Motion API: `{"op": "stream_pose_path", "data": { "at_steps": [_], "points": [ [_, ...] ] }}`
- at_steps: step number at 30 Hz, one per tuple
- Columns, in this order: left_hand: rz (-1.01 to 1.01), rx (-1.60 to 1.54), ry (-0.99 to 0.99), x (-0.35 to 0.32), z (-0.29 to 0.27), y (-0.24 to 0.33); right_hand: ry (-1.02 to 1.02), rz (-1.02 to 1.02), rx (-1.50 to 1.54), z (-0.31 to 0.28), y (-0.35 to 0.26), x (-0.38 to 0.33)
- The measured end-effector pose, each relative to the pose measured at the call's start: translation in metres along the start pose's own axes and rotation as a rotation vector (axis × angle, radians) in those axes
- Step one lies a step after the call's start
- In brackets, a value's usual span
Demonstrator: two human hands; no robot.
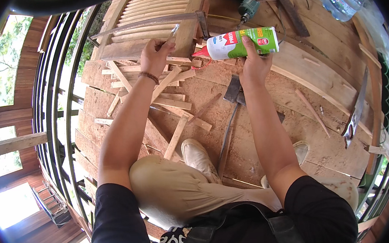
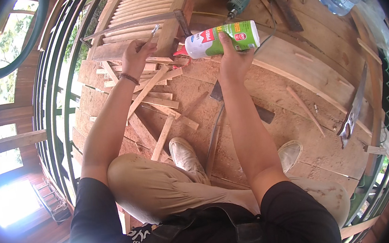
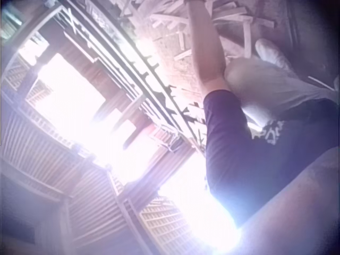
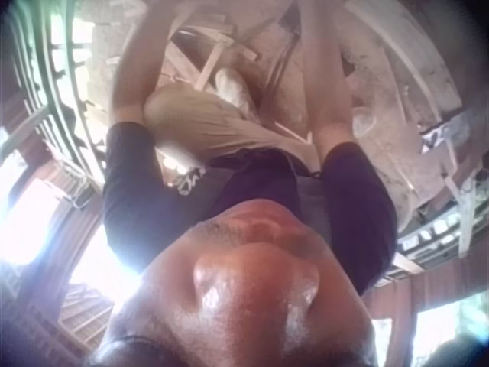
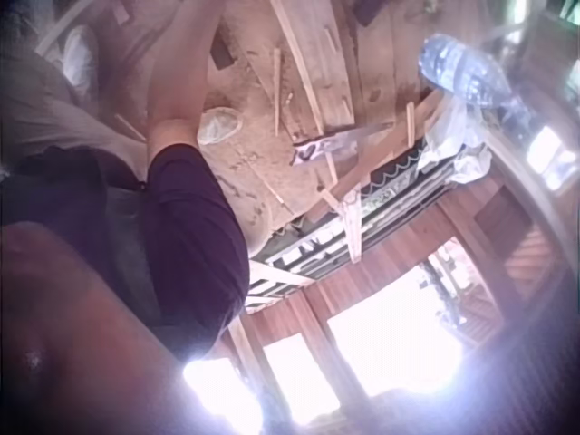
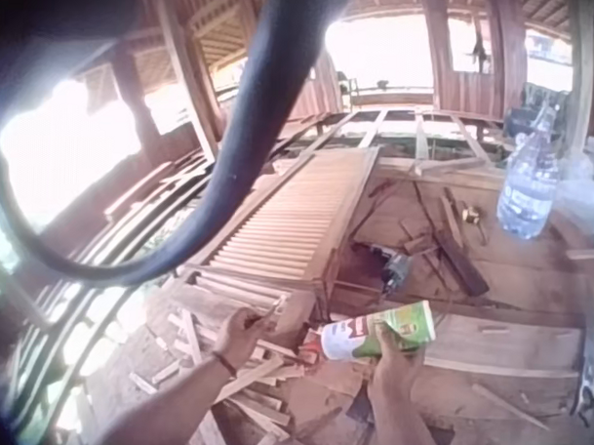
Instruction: The person assembles a wooden slatted structure by applying glue to small wooden pieces and inserting them into a frame. They use a hammer to secure the pieces and a brush to apply a finish from a can. The person moves around the structure to access different sections.
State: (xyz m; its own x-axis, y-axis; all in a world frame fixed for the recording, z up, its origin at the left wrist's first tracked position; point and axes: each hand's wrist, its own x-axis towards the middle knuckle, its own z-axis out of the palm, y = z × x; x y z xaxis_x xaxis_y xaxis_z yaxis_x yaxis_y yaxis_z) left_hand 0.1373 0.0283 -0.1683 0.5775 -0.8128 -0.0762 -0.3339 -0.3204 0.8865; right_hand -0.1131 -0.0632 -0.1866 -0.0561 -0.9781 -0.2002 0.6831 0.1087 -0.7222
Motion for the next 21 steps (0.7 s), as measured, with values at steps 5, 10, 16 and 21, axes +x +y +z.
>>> {"op": "stream_pose_path", "data": {
  "at_steps": [5, 10, 16, 21],
  "points": [
    [0.011, -0.083, -0.009, -0.001, 0.002, -0.001, -0.003, 0.017, -0.071, -0.008, 0.007, 0.002],
    [-0.008, -0.087, -0.007, 0.001, 0.002, -0.002, -0.008, -0.011, 0.008, -0.01, 0.014, 0.0],
    [0.011, -0.146, 0.012, 0.002, 0.002, -0.005, 0.037, 0.048, 0.046, -0.011, 0.015, 0.001],
    [0.021, -0.152, 0.018, 0.003, 0.001, -0.011, 0.054, 0.092, 0.052, -0.011, 0.015, 0.001]
  ]
}}
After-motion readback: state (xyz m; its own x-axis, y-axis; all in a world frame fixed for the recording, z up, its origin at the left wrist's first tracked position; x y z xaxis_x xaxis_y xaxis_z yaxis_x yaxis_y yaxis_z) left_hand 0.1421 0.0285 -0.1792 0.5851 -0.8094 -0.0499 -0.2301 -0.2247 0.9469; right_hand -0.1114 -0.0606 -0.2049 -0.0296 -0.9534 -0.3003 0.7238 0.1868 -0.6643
